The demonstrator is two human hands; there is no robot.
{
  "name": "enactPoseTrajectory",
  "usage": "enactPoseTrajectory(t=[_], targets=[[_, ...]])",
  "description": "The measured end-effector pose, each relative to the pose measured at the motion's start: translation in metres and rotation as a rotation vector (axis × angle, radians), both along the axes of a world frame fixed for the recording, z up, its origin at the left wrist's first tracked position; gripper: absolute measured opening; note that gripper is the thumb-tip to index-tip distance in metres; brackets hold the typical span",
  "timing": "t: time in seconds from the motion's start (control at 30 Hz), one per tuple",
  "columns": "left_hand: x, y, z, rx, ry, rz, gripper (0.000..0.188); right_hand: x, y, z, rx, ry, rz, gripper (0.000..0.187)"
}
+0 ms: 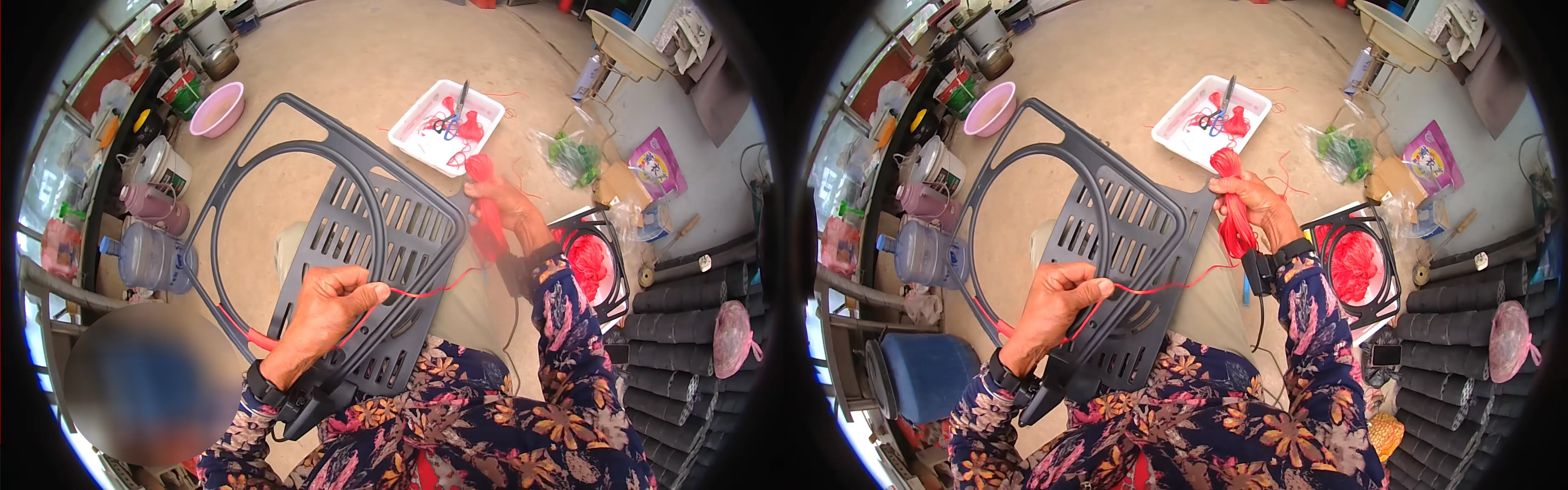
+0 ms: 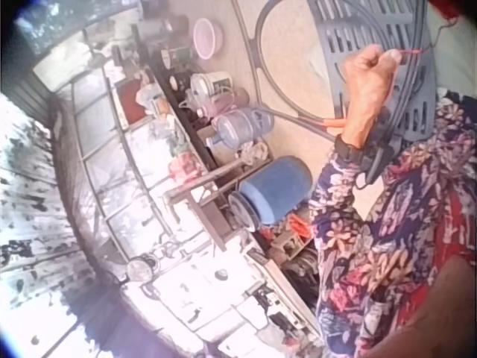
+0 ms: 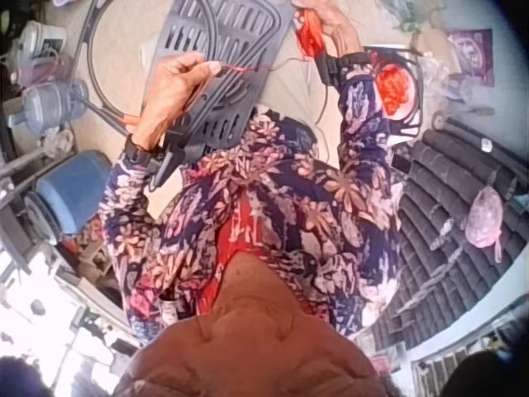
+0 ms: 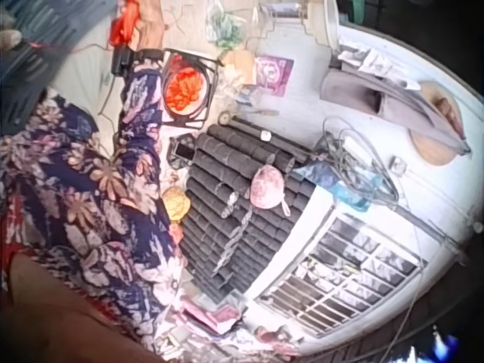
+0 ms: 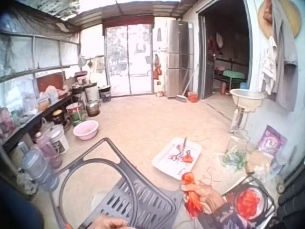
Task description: Manually tie or secure bundles of red plastic/nylon cord onto a black plastic furniture frame.
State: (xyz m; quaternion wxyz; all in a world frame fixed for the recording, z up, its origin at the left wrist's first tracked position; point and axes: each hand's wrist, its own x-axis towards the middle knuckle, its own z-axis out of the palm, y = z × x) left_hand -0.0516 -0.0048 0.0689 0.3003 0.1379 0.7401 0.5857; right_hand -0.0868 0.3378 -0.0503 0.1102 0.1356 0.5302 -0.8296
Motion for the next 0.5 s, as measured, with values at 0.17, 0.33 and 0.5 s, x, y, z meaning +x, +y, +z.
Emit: enactPoseTrajectory(t=[0.17,0.33,0.5], targets=[[-0.001,0.004,-0.028,-0.026,0.083,-0.031,0.046,0.007,-0.017,-0.001,0.014,-0.072,-0.145,0.022],[0.002,0.002,-0.054,-0.039,0.097,-0.02,0.046,0.036,-0.037,0.017,0.259,-0.031,-0.396,0.026],[0.008,0.004,-0.056,-0.034,0.101,-0.031,0.044,0.091,-0.032,0.029,0.048,0.044,-0.405,0.024]])
